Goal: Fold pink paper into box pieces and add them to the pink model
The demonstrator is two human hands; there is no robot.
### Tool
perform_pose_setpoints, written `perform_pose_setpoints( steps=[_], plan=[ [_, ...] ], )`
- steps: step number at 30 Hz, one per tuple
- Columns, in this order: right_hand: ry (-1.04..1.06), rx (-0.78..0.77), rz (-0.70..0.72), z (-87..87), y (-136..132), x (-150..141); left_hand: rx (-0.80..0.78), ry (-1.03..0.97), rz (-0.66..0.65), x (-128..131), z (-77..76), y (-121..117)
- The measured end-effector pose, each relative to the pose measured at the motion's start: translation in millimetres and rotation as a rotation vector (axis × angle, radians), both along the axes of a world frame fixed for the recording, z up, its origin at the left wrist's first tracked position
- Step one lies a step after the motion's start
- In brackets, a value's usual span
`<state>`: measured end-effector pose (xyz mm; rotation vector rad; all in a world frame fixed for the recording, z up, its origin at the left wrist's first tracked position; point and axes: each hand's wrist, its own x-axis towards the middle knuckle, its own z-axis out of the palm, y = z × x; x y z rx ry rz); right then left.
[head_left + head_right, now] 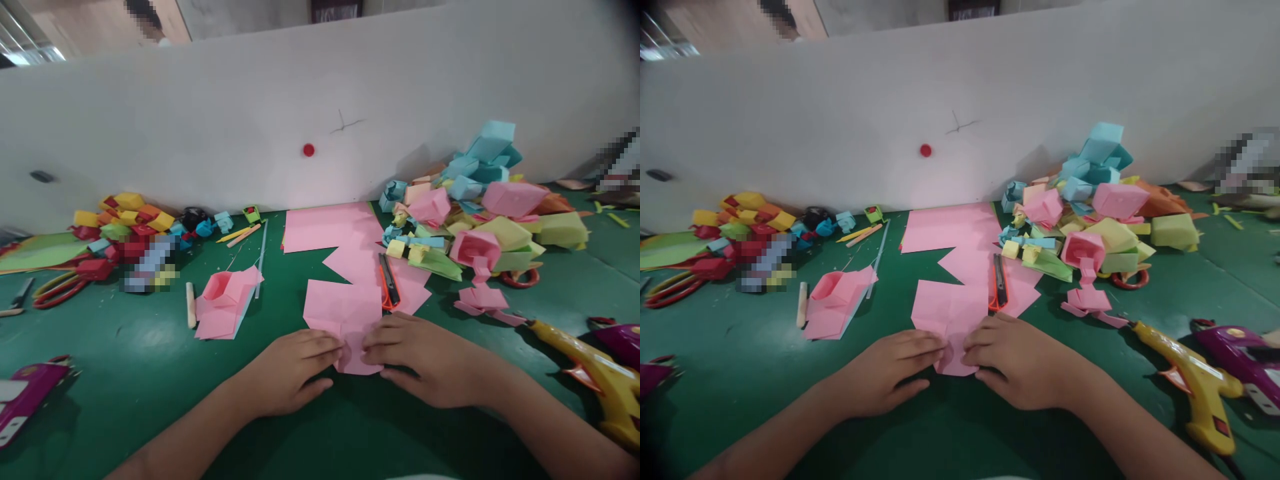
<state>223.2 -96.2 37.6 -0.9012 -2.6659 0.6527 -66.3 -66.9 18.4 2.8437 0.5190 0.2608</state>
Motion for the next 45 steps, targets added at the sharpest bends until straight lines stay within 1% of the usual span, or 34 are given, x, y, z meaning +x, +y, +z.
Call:
perform_pose_setpoints(
  steps=[12, 19, 24, 31, 38, 43, 45],
  plan=[
    [0.015, -0.008, -0.005, -3.4, 1.7, 2.8, -0.020, -0.016, -0.008, -1.5, -1.3, 1.0],
    [-0.013, -0.075, -0.015, -1.1, 2.1, 2.6, -0.015, 0.005, -0.005, -0.7, -0.2, 0.7],
    [-0.047, -0.032, -0.010, -2.1, 2.6, -2.3, -0.021, 0.018, -0.004, -1.4, -0.4, 0.7],
    [-0.037, -0.031, -0.020, -3.6, 1.4, -0.8, -0.011, 0.023, -0.004, -1.3, -0.3, 0.9],
    [-0.043, 0.060, -0.032, -8.7, 4.9, -3.8, -0.022, 0.033, 0.000, -1.3, 0.8, 0.1],
    [0.015, 0.046, -0.028, -11.8, 6.3, -4.0, -0.029, 0.028, 0.004, -0.9, 0.5, 0.2],
    [0.037, 0.052, -0.054, -14.5, 8.2, -6.2, -0.027, 0.020, -0.002, -0.6, 0.1, 0.6]
  ],
)
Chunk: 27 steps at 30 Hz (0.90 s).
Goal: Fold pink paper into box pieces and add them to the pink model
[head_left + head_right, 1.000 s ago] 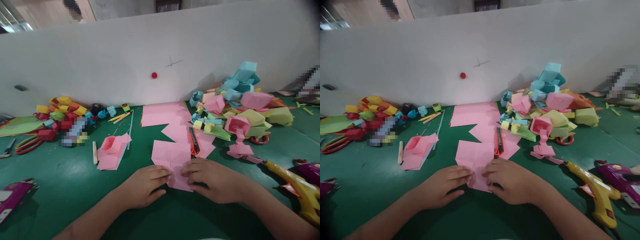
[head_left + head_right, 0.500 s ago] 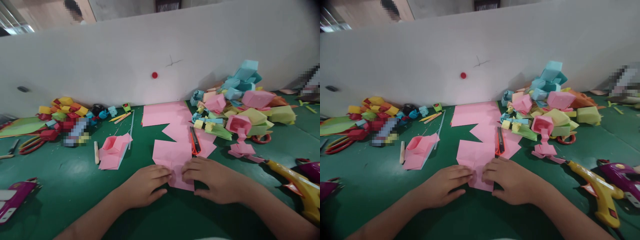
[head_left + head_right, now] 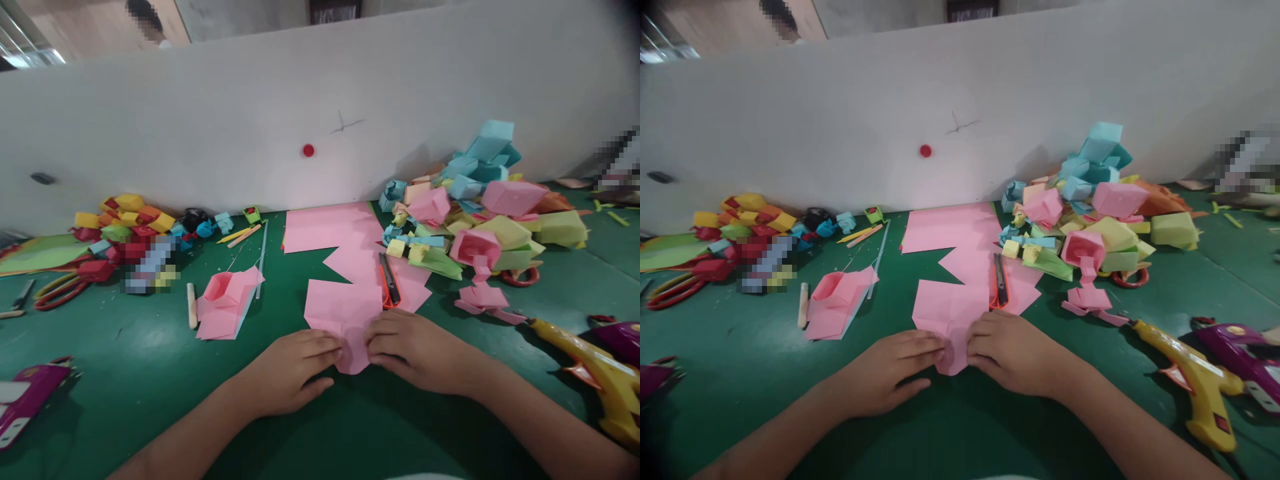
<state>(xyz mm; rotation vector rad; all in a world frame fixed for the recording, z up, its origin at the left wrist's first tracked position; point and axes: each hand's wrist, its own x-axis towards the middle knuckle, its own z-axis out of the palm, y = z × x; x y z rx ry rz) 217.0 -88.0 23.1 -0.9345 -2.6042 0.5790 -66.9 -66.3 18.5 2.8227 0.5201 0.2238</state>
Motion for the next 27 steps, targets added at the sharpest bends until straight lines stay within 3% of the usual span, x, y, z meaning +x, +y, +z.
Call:
perform_pose_setpoints(
  steps=[5, 10, 15, 27],
  plan=[
    [-0.005, 0.043, -0.171, -9.6, 6.0, -13.3, -0.012, -0.020, -0.001, -0.6, -2.0, -0.1],
    [-0.019, 0.092, -0.287, -17.8, 13.7, -28.7, -0.071, -0.041, 0.094, -2.7, -1.3, -2.0],
    [-0.036, 0.088, -0.465, -20.9, 18.3, -40.1, -0.053, 0.013, 0.027, -0.9, 3.4, -2.5],
    [-0.008, 0.078, -0.527, -23.5, 17.7, -45.0, 0.034, 0.105, -0.028, -0.7, 4.3, -5.6]
  ],
)
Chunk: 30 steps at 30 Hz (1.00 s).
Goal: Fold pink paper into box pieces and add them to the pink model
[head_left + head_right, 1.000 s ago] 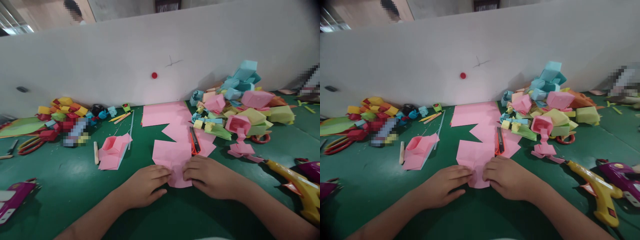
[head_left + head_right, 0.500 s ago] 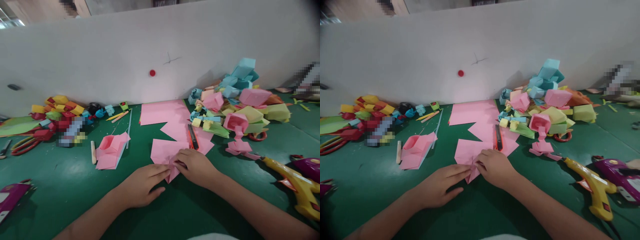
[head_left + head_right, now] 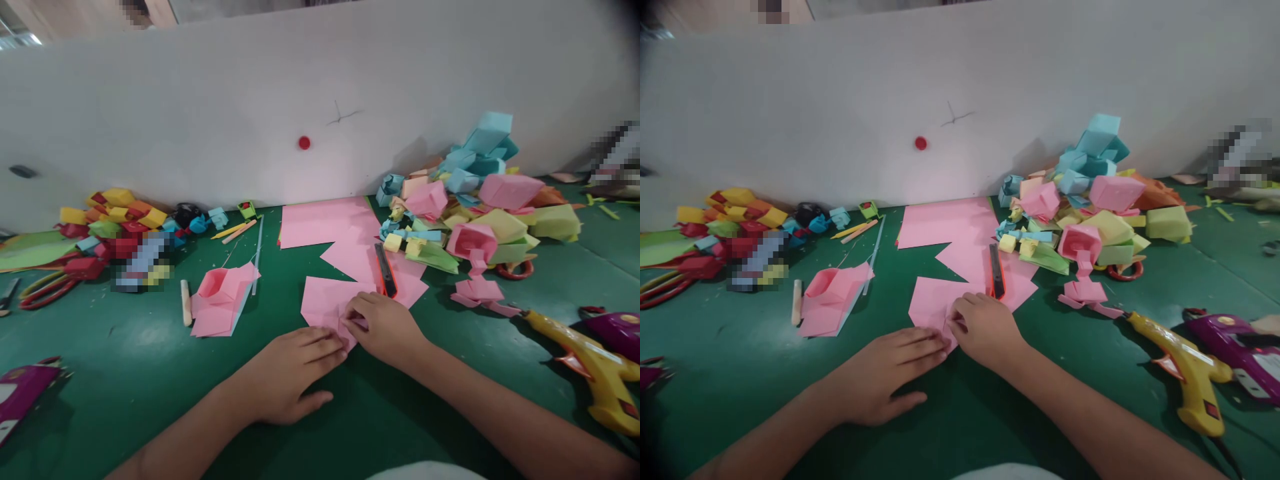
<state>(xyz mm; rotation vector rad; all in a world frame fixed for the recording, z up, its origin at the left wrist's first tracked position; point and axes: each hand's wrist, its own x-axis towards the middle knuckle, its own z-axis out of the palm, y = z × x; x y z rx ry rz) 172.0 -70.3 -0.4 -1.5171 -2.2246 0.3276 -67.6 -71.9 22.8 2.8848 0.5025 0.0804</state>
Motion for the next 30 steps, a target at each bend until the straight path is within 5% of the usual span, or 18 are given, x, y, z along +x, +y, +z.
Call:
perform_pose_setpoints(
  steps=[11, 20, 30],
  plan=[
    [-0.013, 0.058, 0.038, 1.5, -3.4, 1.4, 0.006, 0.021, -0.016, 0.7, 5.6, -4.6],
    [-0.006, 0.083, 0.519, 21.3, -17.9, 26.9, 0.003, 0.024, -0.012, 0.4, 4.7, -5.0],
    [-0.143, -0.014, 0.429, 29.8, -9.1, 43.1, -0.007, 0.027, -0.009, 0.2, 5.7, -3.7]
  ],
)
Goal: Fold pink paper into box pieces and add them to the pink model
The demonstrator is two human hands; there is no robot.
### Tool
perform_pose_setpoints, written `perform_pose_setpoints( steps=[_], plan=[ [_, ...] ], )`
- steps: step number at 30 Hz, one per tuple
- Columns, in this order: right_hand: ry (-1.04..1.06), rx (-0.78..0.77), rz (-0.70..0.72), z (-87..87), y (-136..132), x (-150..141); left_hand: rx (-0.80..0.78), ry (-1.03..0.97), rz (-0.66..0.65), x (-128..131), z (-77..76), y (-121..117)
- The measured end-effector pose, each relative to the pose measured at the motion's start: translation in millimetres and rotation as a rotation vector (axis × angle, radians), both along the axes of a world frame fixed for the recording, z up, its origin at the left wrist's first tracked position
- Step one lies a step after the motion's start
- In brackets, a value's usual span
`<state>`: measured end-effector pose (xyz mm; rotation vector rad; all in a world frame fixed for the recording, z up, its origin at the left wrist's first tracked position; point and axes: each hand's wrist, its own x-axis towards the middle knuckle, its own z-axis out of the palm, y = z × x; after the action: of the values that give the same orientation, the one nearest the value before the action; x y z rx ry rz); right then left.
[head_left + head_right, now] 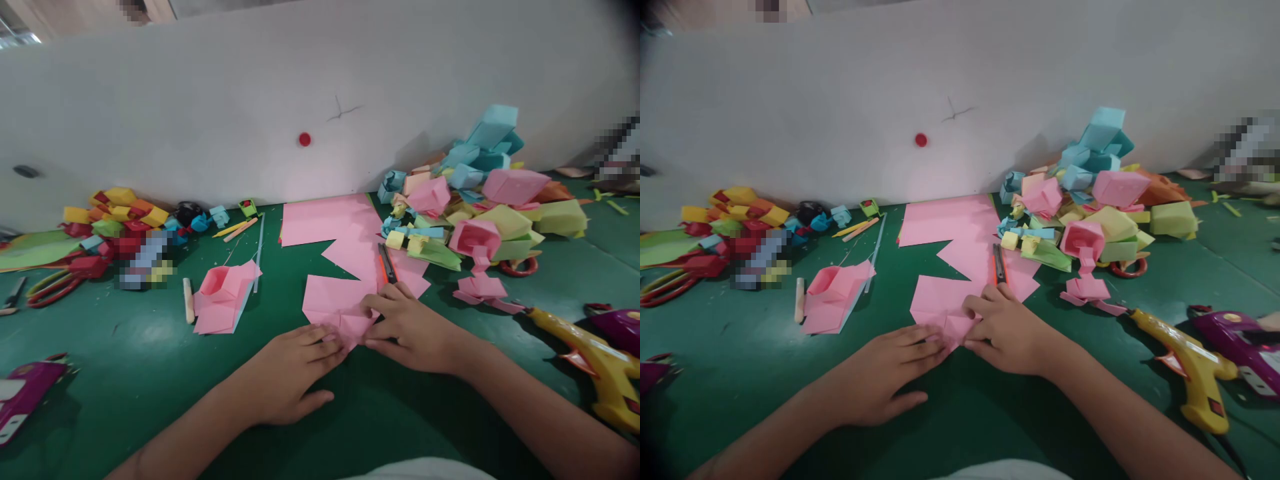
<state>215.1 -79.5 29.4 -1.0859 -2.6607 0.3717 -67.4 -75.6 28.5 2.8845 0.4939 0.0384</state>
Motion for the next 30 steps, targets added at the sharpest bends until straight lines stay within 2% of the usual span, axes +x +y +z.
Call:
perform_pose_setpoints(
  steps=[6, 13, 18, 22, 26, 30],
  plan=[
    [-0.041, -0.004, -0.103, 5.1, 7.5, 18.4, -0.004, -0.033, 0.006, -0.5, -0.6, 0.1],
    [-0.073, 0.071, -0.194, 3.2, 13.1, 36.5, 0.007, -0.084, 0.000, -0.8, -2.1, 2.6],
    [-0.038, 0.115, -0.183, -2.2, 13.5, 36.7, 0.046, -0.162, 0.017, -1.4, -5.8, 5.7],
    [-0.073, 0.108, -0.192, -8.3, 13.5, 35.0, 0.074, -0.141, 0.036, -1.2, -8.9, 7.2],
    [-0.096, 0.142, -0.125, -9.4, 14.0, 32.1, 0.070, -0.118, 0.037, -0.8, -5.5, 7.6],
    [-0.019, 0.184, -0.032, -7.6, 13.3, 30.6, 0.092, -0.132, 0.048, -5.0, -4.4, 12.3]
  ],
)
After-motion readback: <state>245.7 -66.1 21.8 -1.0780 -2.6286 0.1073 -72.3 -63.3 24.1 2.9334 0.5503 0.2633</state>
